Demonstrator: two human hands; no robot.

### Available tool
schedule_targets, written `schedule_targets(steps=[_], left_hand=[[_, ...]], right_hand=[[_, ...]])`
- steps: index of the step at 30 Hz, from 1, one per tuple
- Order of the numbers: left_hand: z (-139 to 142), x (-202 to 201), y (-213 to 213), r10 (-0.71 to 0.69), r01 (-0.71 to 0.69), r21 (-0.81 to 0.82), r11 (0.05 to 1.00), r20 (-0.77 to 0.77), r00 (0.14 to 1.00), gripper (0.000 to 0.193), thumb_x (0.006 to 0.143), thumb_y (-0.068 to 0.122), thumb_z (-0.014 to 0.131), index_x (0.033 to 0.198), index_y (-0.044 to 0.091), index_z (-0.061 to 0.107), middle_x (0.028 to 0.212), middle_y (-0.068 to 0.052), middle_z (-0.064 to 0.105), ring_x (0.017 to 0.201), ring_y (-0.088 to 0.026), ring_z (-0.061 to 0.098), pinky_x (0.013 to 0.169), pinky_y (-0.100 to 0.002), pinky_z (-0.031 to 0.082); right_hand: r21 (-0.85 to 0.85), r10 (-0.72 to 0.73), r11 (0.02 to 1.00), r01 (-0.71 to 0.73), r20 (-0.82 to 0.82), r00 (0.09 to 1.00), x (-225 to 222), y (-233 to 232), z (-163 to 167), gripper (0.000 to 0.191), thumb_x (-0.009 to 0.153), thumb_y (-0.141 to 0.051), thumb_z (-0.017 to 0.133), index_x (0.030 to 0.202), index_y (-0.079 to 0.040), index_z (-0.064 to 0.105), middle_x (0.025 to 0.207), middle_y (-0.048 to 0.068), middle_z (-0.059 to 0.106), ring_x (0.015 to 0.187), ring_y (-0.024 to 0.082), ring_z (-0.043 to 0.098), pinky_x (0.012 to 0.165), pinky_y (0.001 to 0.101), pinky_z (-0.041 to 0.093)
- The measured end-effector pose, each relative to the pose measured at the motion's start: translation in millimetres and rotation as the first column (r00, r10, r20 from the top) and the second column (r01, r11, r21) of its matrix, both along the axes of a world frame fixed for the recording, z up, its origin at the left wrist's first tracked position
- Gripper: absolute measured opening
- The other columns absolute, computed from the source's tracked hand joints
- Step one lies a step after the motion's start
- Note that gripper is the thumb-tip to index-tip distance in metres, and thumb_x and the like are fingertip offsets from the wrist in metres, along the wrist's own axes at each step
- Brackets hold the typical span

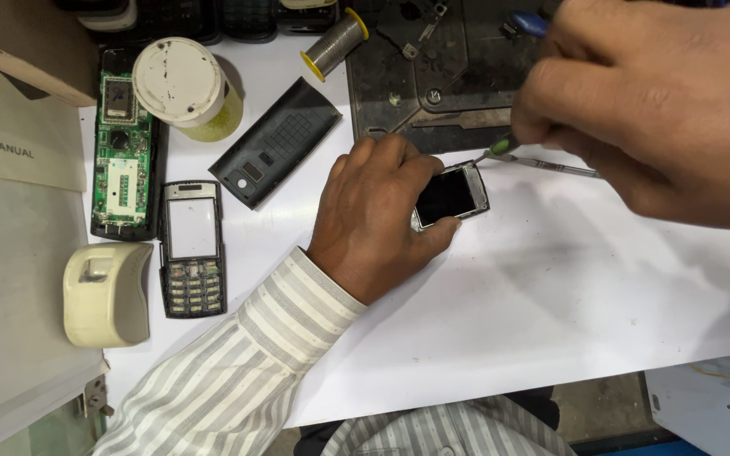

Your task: The person repairs a Nokia mobile phone at a workbench. They apply adhesive from a tube onto a small component, press it into the phone housing, then use a screwdriver to pry and work on the keypad and screen assembly, handling the phone body, keypad, and covers.

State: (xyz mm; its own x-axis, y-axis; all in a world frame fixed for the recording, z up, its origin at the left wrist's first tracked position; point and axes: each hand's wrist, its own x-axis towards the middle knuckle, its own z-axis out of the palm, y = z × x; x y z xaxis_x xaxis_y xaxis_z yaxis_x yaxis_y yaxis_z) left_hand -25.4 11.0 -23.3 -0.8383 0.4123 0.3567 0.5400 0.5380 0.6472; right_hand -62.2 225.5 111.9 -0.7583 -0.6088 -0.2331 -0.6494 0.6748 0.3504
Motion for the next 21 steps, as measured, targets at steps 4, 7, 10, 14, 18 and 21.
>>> schedule_targets(steps=[4,7,10,14,18,21], left_hand=[[0.1,0.5,0.4,0.002,-0.002,0.006,1.000,0.002,1.000,0.036,0.072,0.021,0.087,0.100,0.003,0.073,0.096,-0.010,0.061,0.094,-0.028,0.058,0.080,-0.043,0.045],[0.4,0.3,0.2,0.002,-0.002,-0.010,1.000,0.012,1.000,0.037,0.071,0.021,0.087,0.100,0.003,0.073,0.096,-0.011,0.060,0.093,-0.029,0.057,0.079,-0.043,0.045],[0.6,0.2,0.2,-0.002,0.002,0.003,1.000,0.004,1.000,0.037,0.072,0.021,0.086,0.101,0.003,0.073,0.096,-0.010,0.061,0.094,-0.028,0.058,0.080,-0.043,0.045],[0.2,-0.6,0.7,-0.003,0.003,0.000,1.000,0.005,1.000,0.036,0.072,0.021,0.087,0.100,0.003,0.073,0.096,-0.010,0.061,0.093,-0.028,0.058,0.080,-0.043,0.045],[-0.1,-0.4,1.1,0.003,-0.002,-0.017,1.000,0.022,1.000,0.036,0.072,0.022,0.087,0.099,0.003,0.073,0.095,-0.010,0.061,0.092,-0.028,0.058,0.079,-0.043,0.045],[0.3,0.1,1.1,0.006,-0.006,-0.008,1.000,0.017,1.000,0.035,0.072,0.022,0.087,0.099,0.003,0.073,0.095,-0.010,0.061,0.092,-0.028,0.058,0.079,-0.043,0.045]], right_hand=[[0.004,-0.019,1.000,0.018,0.032,0.999,2.6,-0.8,-2.0,0.029,0.079,-0.032,0.076,0.108,-0.028,0.072,0.105,-0.009,0.062,0.081,0.006,0.068,0.056,0.0253,0.053],[-0.065,0.069,0.995,-0.075,-0.088,0.994,-0.1,-0.8,0.6,0.045,0.078,-0.047,0.072,0.114,-0.019,0.070,0.088,-0.004,0.065,0.076,0.012,0.069,0.058,0.0293,0.052],[0.091,-0.150,0.985,0.150,-0.002,0.989,-3.6,-3.5,-1.8,0.038,0.091,-0.050,0.064,0.115,-0.021,0.066,0.082,-0.007,0.066,0.071,0.009,0.070,0.062,0.0260,0.054],[-0.047,0.040,0.998,-0.041,-0.038,0.998,-0.6,-0.2,0.3,0.016,0.088,-0.031,0.073,0.101,-0.022,0.070,0.086,-0.005,0.065,0.073,0.011,0.069,0.058,0.0282,0.052],[-0.067,0.030,0.997,-0.031,-0.007,1.000,3.4,1.8,-3.4,0.024,0.081,-0.025,0.079,0.104,-0.026,0.072,0.100,-0.008,0.066,0.077,0.008,0.070,0.056,0.0259,0.052],[-0.109,0.135,0.984,-0.143,-0.077,0.988,1.3,3.6,-3.7,0.038,0.073,-0.033,0.078,0.107,-0.020,0.071,0.092,-0.003,0.067,0.073,0.010,0.069,0.054,0.0273,0.051]])
